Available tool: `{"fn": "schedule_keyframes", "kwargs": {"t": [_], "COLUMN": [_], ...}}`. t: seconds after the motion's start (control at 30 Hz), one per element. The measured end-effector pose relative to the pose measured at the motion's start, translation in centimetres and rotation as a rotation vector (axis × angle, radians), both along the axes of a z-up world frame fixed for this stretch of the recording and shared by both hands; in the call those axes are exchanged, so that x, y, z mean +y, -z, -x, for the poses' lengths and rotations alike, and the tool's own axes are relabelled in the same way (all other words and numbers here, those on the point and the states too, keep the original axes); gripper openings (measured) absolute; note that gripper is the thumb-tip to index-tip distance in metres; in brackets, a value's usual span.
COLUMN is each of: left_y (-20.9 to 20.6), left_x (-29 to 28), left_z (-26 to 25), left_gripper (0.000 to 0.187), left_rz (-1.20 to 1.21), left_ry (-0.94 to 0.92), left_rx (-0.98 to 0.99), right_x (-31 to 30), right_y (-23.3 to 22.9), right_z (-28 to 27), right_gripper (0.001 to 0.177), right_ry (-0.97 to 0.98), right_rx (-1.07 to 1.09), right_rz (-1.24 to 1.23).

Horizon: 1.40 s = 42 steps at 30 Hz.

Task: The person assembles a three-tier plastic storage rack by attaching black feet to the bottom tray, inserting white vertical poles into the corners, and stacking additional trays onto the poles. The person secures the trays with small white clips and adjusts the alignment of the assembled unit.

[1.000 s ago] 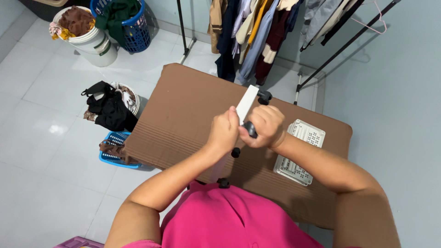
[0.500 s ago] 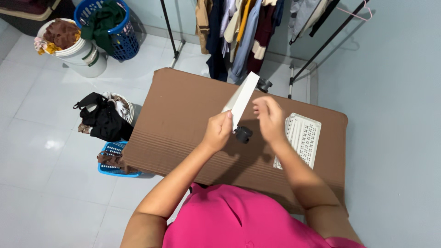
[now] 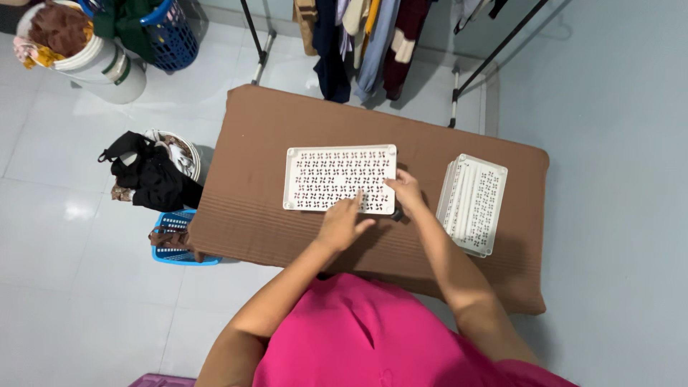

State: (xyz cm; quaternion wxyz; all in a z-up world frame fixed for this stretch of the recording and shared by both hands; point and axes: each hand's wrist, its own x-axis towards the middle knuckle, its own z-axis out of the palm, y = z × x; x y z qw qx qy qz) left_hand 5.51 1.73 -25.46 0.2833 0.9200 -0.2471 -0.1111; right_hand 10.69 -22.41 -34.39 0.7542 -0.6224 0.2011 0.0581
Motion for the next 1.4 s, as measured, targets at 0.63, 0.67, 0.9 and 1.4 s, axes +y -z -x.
{"fn": "schedule_keyframes", "kwargs": {"t": [0.63, 0.67, 0.9, 1.4], "left_y": [22.3, 22.4, 22.8, 22.8], "left_x": [14.2, 14.2, 14.0, 14.6], "left_z": [-5.0, -5.2, -6.4, -7.8], "left_gripper": [0.072, 0.071, 0.042, 0.034], "left_rz": [-0.356, -0.416, -0.363, -0.13], "left_ry": [-0.23, -0.239, -0.371, -0.391], "left_rx": [0.305, 0.394, 0.502, 0.458], "right_x": [1.7, 2.1, 3.4, 2.4], "right_y": [13.6, 14.0, 15.0, 14.3], "right_z": [3.6, 3.7, 4.9, 6.2], "right_gripper": [0.04, 0.038, 0.037, 0.034], "right_ry": [0.36, 0.395, 0.328, 0.148], "right_rx": [0.298, 0.275, 0.071, 0.393], "right_rz": [-0.033, 0.042, 0.648, 0.755]}}
